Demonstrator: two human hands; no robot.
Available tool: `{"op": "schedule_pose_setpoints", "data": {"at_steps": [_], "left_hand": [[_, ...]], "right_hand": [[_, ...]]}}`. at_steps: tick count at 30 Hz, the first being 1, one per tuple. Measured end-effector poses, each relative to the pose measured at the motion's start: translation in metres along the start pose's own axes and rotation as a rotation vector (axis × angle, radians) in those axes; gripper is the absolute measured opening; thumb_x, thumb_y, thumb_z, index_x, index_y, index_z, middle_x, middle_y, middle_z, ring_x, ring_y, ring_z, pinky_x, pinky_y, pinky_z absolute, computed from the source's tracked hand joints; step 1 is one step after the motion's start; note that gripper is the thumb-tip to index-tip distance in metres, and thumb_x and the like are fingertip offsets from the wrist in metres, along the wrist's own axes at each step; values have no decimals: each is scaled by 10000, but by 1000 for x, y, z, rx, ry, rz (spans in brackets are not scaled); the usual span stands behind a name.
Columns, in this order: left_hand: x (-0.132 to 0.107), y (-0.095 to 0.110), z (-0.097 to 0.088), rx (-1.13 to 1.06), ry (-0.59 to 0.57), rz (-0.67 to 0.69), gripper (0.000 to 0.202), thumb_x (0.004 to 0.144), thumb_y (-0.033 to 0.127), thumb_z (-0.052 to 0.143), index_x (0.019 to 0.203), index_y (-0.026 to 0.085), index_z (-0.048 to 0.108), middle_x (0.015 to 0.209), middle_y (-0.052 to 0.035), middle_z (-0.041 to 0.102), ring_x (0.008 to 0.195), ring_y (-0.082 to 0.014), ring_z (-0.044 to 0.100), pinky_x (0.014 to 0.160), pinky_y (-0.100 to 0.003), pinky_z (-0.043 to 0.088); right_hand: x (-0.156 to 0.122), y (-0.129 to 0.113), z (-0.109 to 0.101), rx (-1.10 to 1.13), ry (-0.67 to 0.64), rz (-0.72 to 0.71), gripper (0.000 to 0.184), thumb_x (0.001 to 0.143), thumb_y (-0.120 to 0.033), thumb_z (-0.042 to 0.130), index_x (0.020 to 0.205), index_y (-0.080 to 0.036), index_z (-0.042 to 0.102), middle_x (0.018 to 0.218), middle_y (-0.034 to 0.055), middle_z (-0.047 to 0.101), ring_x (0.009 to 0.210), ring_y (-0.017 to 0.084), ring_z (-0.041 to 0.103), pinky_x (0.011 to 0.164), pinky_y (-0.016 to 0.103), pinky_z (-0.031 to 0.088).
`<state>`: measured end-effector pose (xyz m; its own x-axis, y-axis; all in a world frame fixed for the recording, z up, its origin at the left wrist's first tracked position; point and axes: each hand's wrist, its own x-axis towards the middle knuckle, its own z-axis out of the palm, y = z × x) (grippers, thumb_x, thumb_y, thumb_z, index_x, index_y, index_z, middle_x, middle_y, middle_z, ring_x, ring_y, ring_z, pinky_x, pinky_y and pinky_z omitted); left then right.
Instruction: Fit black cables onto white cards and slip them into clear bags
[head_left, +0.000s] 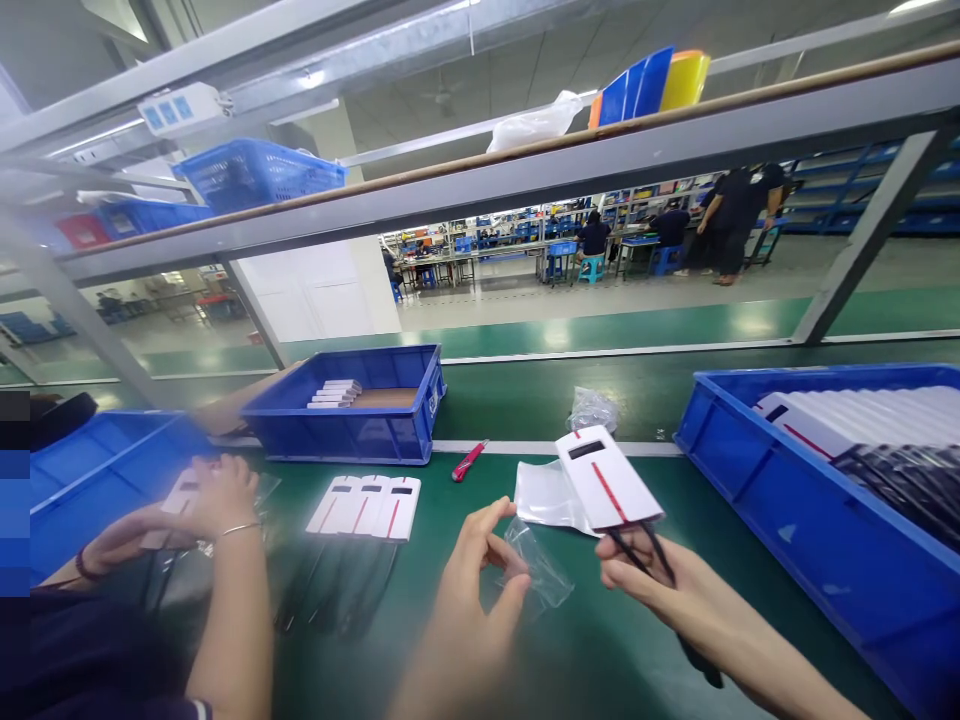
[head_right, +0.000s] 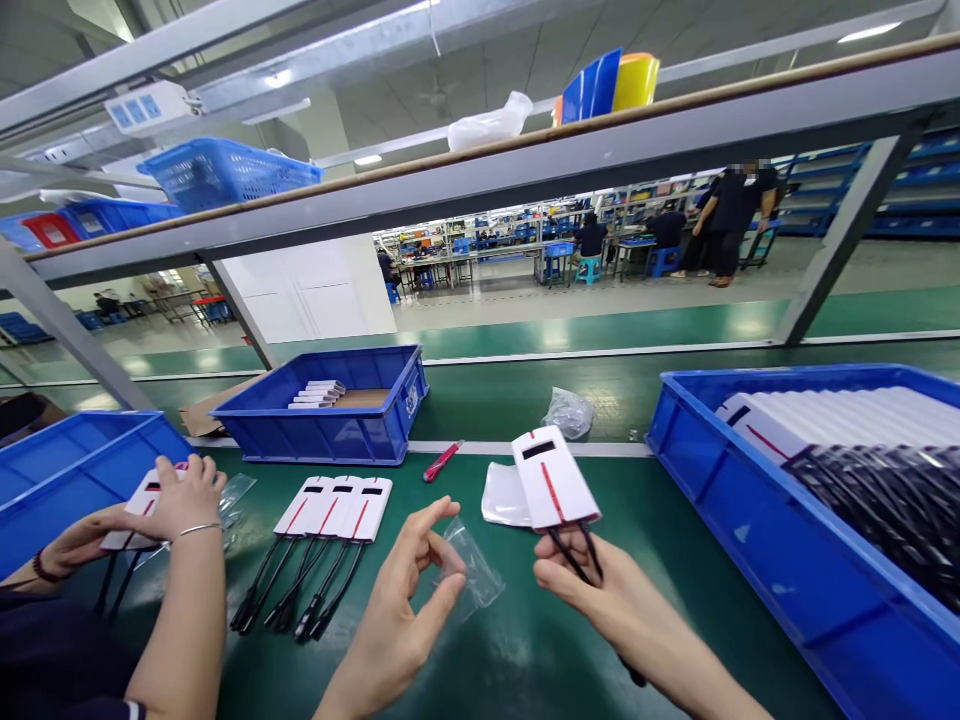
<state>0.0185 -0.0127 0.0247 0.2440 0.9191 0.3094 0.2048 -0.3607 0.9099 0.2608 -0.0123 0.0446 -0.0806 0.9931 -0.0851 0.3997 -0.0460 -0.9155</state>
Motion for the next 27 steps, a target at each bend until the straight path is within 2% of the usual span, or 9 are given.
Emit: {"op": "schedule_pose_setpoints", "data": {"at_steps": [5,9,12,14,16,19,22,24,27], "left_hand": [[-13,-20,8,88,32,125,643,907,89,514,1484,327,357,1365,-100,545,916,-173,644,967,-432,521],[-17,-32,10,197,0,256,691,909,63,474,1515,353,310,1349,-105,548,958,-186,637,925,-397,537],[-20,-35,7,240,-4,304,727,903,61,473,1539,349,268,1349,-119,553,936,-194,626,898,-402,533],[-22,-33,1,219,7,211,762,891,79,522,1540,372,248,1347,-96,565,864,-175,610,882,-399,526],[-22,-28,-7,171,20,46,771,877,125,597,1528,372,265,1315,-70,592,807,-161,579,860,-384,517],[-20,-16,-20,114,3,-122,688,823,234,737,1443,299,444,1189,-60,649,896,-197,571,907,-389,478],[-19,-6,-29,105,-31,-140,308,796,261,778,1091,219,700,996,-55,661,995,-236,580,945,-379,443],[-21,-1,-33,96,-23,-158,50,833,232,725,821,187,706,873,-40,640,920,-219,602,880,-344,450],[-26,2,-37,73,11,-213,135,843,214,691,716,178,661,811,-23,644,839,-196,608,808,-305,441]], "right_hand": [[9,-11,34,170,-217,-43,348,871,-570,615,857,-224,645,895,26,668,894,238,622,835,305,501],[13,-12,42,239,-419,-77,196,897,-407,631,883,-216,594,841,-19,572,831,179,531,779,268,439],[16,-15,43,169,-436,-87,119,872,-315,622,872,-216,556,827,-32,523,787,162,497,718,254,417],[16,-17,41,136,-405,-100,106,881,-304,601,878,-212,549,841,-29,520,792,165,494,721,261,414],[14,-20,39,105,-377,-115,105,903,-309,580,890,-209,550,874,-20,539,821,175,505,738,270,416],[9,-24,37,46,-360,-133,102,932,-310,548,909,-210,547,916,-8,564,868,193,538,759,277,430],[5,-27,37,21,-389,-151,85,947,-292,531,929,-209,543,900,-17,552,856,187,541,756,275,439],[3,-29,38,2,-408,-158,89,960,-293,523,943,-209,547,894,-19,555,846,183,538,749,274,442],[4,-32,39,-36,-433,-169,102,973,-298,506,943,-211,550,911,-14,584,842,183,550,735,272,440]]}}
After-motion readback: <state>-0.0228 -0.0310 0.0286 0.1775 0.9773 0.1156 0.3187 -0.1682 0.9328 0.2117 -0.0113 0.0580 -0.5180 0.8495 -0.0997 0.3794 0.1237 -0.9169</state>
